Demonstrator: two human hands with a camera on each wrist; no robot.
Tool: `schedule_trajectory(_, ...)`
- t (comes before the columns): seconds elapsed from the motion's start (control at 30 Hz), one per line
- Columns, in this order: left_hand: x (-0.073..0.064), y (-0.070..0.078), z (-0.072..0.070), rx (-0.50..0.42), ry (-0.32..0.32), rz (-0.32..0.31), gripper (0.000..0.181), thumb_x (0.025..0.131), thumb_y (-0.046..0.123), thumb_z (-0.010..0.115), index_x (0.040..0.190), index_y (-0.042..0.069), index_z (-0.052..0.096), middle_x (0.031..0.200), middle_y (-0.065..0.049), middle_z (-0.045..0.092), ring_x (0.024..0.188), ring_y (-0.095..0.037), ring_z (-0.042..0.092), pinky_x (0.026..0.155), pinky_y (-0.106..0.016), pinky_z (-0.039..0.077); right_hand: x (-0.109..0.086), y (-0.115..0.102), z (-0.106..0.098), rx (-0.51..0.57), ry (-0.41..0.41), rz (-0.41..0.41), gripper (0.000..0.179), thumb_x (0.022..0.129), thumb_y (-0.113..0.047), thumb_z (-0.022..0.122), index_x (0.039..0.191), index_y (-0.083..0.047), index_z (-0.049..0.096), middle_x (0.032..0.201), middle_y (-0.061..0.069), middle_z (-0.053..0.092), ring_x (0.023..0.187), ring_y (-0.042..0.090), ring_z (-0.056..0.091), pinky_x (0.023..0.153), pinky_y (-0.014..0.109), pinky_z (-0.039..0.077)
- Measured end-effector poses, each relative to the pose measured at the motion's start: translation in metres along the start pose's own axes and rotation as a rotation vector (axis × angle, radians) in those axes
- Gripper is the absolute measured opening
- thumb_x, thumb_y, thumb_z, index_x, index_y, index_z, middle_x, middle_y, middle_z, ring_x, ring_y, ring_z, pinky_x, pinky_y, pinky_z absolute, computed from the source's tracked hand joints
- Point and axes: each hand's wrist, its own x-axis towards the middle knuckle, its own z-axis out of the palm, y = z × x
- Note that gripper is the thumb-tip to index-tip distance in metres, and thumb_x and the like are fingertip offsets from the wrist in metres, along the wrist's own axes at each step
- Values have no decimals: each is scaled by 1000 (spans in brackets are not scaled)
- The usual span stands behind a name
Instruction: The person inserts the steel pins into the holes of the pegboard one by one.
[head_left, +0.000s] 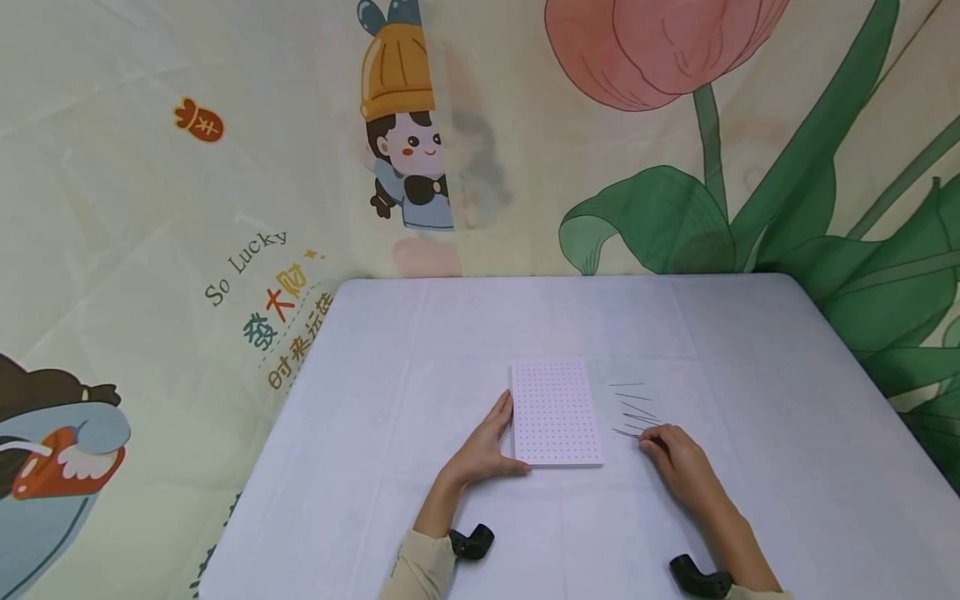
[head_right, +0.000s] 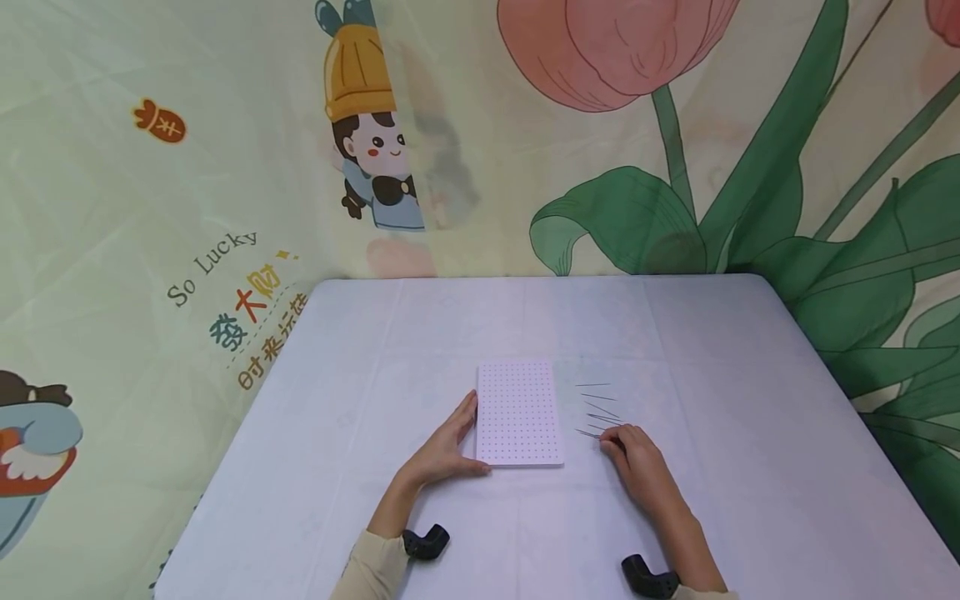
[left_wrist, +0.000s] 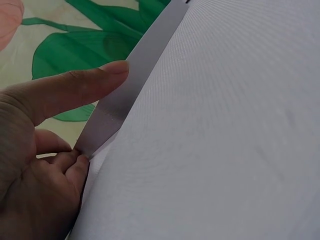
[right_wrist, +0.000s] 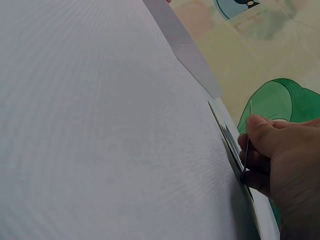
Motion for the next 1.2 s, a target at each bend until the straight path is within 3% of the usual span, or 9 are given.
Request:
schedule_trajectory(0.2, 0, 2, 0, 7, 3, 3, 121, 58, 24, 88, 146, -2, 9, 154, -11, 1, 139, -19, 3, 111, -36, 13, 1, 0, -1, 8, 31, -6, 16, 81, 0, 67, 94, -3, 58, 87, 5, 59, 83, 19, 57, 70, 33, 46)
schedule_trajectory(0.33, 0, 2, 0, 14, 9, 2, 121, 58, 24, 88, 146, -1, 8, 154, -11, 1, 139, -20, 3, 111, -37, 13, 3, -2, 0, 63, 57, 13, 17, 81, 1, 67, 94, -4, 58, 86, 2, 60, 80, 15, 58, 69, 16, 45)
schedule_trajectory(0.47, 0, 2, 1, 19, 11, 0, 121, 58, 24, 88, 146, 0, 8, 154, -10, 1, 139, -21, 4, 111, -36, 14, 9, -8, 5, 200, 89, 63, 16, 82, 1, 66, 94, -5, 58, 82, -1, 62, 75, 8, 59, 70, 4, 42)
schedule_trajectory(0.63, 1, 2, 1, 24, 11, -3, 121, 58, 24, 88, 146, 0, 8, 154, -9, 2, 139, -19, 4, 111, -35, 14, 24, -27, 20, 412, 124, 93, 11, 83, -1, 65, 93, -4, 60, 80, 5, 64, 71, 6, 61, 67, 9, 48)
schedule_trajectory(0.83, 0, 1, 1, 25, 8, 3, 119, 60, 25, 87, 146, -1, 9, 154, -9, 2, 139, -19, 4, 111, -35, 15, 51, -65, 40, 614, 118, 56, 15, 78, 9, 66, 90, 2, 61, 83, 9, 64, 74, 17, 63, 67, 18, 52)
schedule_trajectory(1.07, -1, -3, 1, 28, 15, 33, 118, 61, 28, 86, 146, -2, 9, 154, -10, 3, 139, -19, 6, 111, -36, 16, 83, -117, 49, 694, 64, -10, 13, 78, 11, 65, 89, 9, 58, 83, 18, 63, 76, 28, 64, 68, 28, 55)
schedule_trajectory(1.2, -1, -5, 0, 44, 16, 33, 118, 61, 31, 86, 146, 0, 10, 154, -8, 3, 139, -19, 7, 110, -36, 18, 90, -123, 67, 710, 77, -10, 11, 79, 10, 65, 89, 9, 59, 84, 17, 63, 77, 29, 64, 69, 31, 55)
